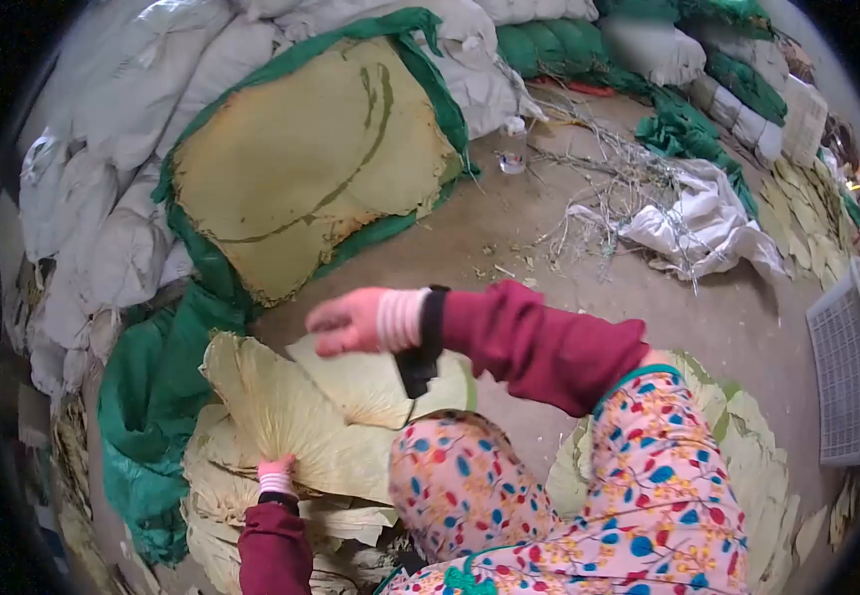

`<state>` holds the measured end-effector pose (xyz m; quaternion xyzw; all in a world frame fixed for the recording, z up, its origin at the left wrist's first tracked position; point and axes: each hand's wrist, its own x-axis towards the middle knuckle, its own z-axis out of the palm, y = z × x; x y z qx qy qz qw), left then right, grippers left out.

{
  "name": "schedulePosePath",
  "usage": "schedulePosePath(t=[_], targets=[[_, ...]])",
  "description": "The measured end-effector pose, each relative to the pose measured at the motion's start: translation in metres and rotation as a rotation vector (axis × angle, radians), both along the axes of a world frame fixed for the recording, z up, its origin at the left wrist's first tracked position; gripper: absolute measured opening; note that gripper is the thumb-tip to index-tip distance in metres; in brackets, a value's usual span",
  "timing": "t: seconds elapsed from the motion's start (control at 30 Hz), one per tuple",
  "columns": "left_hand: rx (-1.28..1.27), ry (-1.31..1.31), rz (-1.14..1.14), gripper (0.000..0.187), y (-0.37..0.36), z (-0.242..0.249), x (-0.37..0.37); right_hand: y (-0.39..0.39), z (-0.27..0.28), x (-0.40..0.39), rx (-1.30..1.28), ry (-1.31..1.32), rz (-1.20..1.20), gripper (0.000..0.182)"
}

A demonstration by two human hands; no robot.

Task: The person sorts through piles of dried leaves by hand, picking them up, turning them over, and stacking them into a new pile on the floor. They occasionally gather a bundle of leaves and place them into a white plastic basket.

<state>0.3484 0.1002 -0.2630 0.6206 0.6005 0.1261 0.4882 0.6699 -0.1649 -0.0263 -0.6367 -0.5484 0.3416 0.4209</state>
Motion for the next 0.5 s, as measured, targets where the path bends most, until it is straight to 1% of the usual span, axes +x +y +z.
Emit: schedulePosePath(t=[0.1, 0.13, 0.17, 0.2, 0.23, 0.27, 0.3, 0.33, 0.37, 0.4, 0.43, 0.47, 0.5], targets=[[0.214, 0.087, -0.035, 0.059, -0.013, 0.002, 0.001, -0.033, 0.056, -0.033, 0.106, -0.068, 0.024, 0.048], [0.179, 0.169, -0.033, 0.062, -0.001, -0.019, -0.006, -0.041, 0.091, -0.040, 0.195, -0.090, 0.006, 0.045], [0.138, 0.152, -0.024, 0.062, -0.016, 0.003, -0.002, -0.049, 0.126, -0.047, 0.283, -0.115, -0.013, 0.043], [0.095, 0.134, -0.014, 0.063, -0.033, 0.025, 0.005, -0.064, 0.163, -0.048, 0.379, -0.204, -0.047, 0.038], [0.088, 0.082, -0.015, 0.062, -0.031, 0.020, 0.003, -0.070, 0.180, -0.044, 0.490, 0.274, -0.144, 0.037], [0.080, 0.030, -0.016, 0.061, -0.030, 0.014, 0.001, -0.082, 0.204, -0.023, 0.502, 0.154, -0.230, 0.038], [0.071, -0.022, -0.017, 0.060, -0.029, 0.008, -0.002, -0.101, 0.230, 0.007, 0.461, -0.180, -0.366, 0.040], [0.091, -0.033, -0.022, 0.059, -0.022, -0.006, -0.003, -0.123, 0.251, 0.047, 0.316, -0.655, -0.549, 0.041], [0.112, -0.049, -0.030, 0.059, -0.018, -0.015, -0.005, -0.150, 0.271, 0.089, 0.084, -1.130, -0.726, 0.043], [-0.005, -0.088, 0.018, 0.059, -0.046, 0.033, 0.008, -0.177, 0.290, 0.129, -0.244, -1.619, -0.878, 0.045], [0.010, -0.141, 0.007, 0.059, -0.043, 0.027, 0.007, -0.199, 0.293, 0.160, -0.504, -1.893, -0.961, 0.046], [0.027, -0.191, 0.001, 0.059, -0.039, 0.018, 0.006, -0.211, 0.283, 0.180, -0.573, -2.011, -0.990, 0.048], [0.044, -0.239, 0.002, 0.058, -0.035, 0.011, 0.004, -0.211, 0.252, 0.199, -0.381, -1.904, -1.032, 0.048]])
